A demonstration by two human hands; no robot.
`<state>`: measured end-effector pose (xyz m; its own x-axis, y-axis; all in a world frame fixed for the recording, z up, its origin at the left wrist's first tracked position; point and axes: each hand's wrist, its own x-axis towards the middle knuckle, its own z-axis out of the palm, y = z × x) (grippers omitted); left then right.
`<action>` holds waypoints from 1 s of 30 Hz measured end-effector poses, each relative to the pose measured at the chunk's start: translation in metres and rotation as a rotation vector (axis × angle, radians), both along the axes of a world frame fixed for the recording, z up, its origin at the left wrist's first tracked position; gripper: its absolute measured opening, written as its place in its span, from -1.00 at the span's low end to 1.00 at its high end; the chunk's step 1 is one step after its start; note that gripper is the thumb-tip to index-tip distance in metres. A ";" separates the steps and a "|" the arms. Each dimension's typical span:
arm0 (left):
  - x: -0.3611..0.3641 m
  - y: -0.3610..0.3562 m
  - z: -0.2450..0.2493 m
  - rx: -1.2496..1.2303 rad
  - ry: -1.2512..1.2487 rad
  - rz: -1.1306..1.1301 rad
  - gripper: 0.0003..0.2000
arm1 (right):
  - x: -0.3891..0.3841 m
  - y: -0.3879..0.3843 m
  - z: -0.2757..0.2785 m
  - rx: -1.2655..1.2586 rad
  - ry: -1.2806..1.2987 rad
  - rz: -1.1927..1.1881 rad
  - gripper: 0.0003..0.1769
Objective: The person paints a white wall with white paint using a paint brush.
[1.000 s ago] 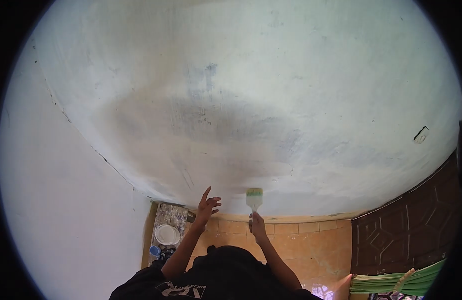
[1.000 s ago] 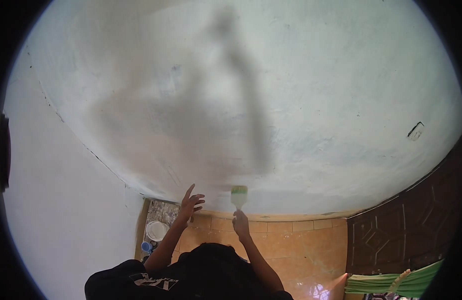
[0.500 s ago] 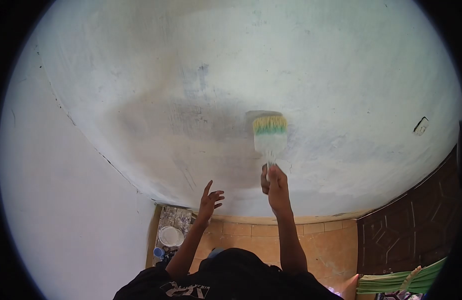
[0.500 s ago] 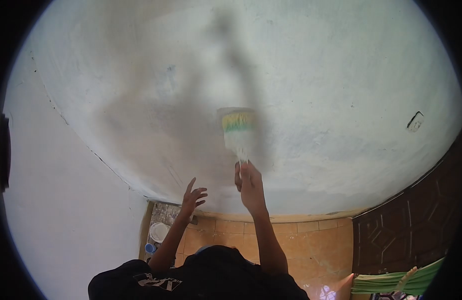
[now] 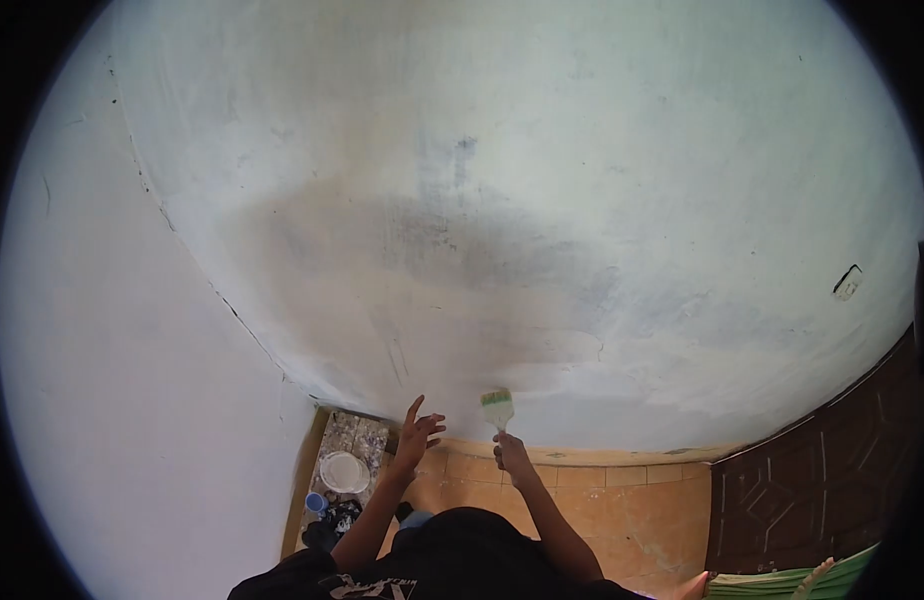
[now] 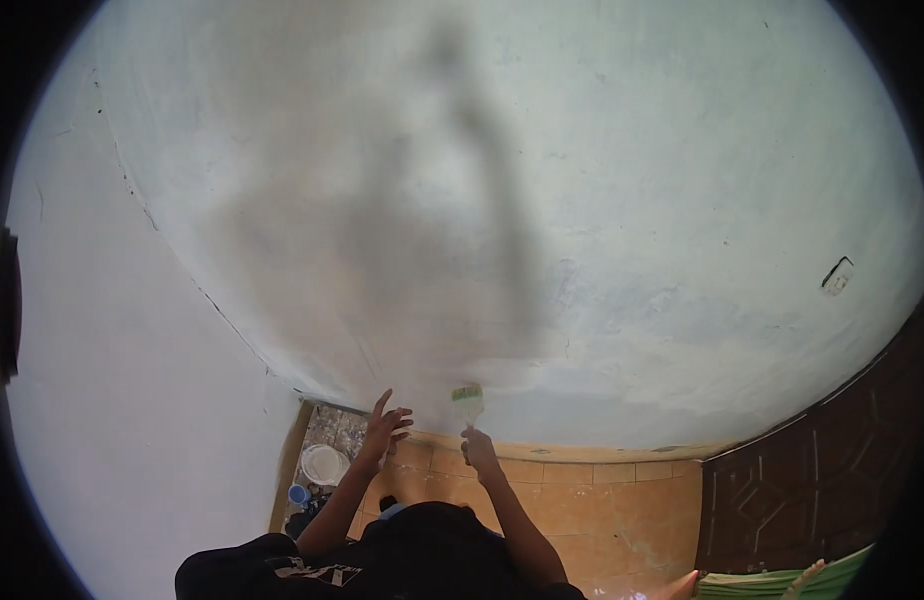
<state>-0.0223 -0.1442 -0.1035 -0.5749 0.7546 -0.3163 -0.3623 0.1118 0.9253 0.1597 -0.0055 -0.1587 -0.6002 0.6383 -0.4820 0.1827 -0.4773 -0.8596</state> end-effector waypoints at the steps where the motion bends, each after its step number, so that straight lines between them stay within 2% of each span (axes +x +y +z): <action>1: -0.004 -0.001 0.003 0.004 0.002 -0.002 -0.36 | -0.007 0.000 0.010 -0.024 0.018 0.015 -0.63; 3: -0.015 -0.002 0.007 0.023 0.006 -0.002 -0.37 | -0.023 0.002 0.040 0.023 0.081 0.044 -0.65; 5: -0.025 -0.008 0.008 0.034 0.006 -0.001 -0.39 | -0.036 -0.007 0.100 0.144 0.169 0.066 -0.65; 9: -0.045 -0.023 0.023 0.021 0.025 -0.019 -0.41 | -0.057 -0.020 0.235 0.206 0.335 0.076 -0.64; 14: -0.075 -0.039 0.032 -0.008 0.051 -0.037 -0.44 | -0.081 -0.022 0.318 0.439 0.522 -0.012 -0.59; 16: -0.084 -0.045 0.032 -0.014 0.062 -0.052 -0.45 | -0.095 -0.012 0.311 0.490 0.533 -0.051 -0.58; 18: -0.089 -0.053 0.030 -0.018 0.059 -0.065 -0.46 | -0.109 -0.005 0.277 0.536 0.488 -0.122 -0.57; 22: -0.103 -0.061 0.019 -0.007 0.025 -0.080 -0.47 | -0.124 -0.008 0.121 0.614 0.389 -0.241 -0.56; 24: -0.108 -0.064 0.015 -0.012 0.007 -0.091 -0.48 | -0.117 -0.036 0.067 0.470 0.257 -0.248 -0.55; 26: -0.112 -0.067 0.016 -0.026 -0.004 -0.111 -0.48 | -0.111 -0.055 -0.009 0.419 0.147 -0.252 -0.59; 29: -0.121 -0.067 0.005 -0.028 -0.013 -0.130 -0.47 | -0.106 -0.077 -0.006 -0.029 -0.010 -0.243 -0.66; 30: -0.122 -0.068 0.004 -0.031 -0.011 -0.139 -0.47 | -0.108 -0.078 0.007 0.010 0.004 -0.231 -0.68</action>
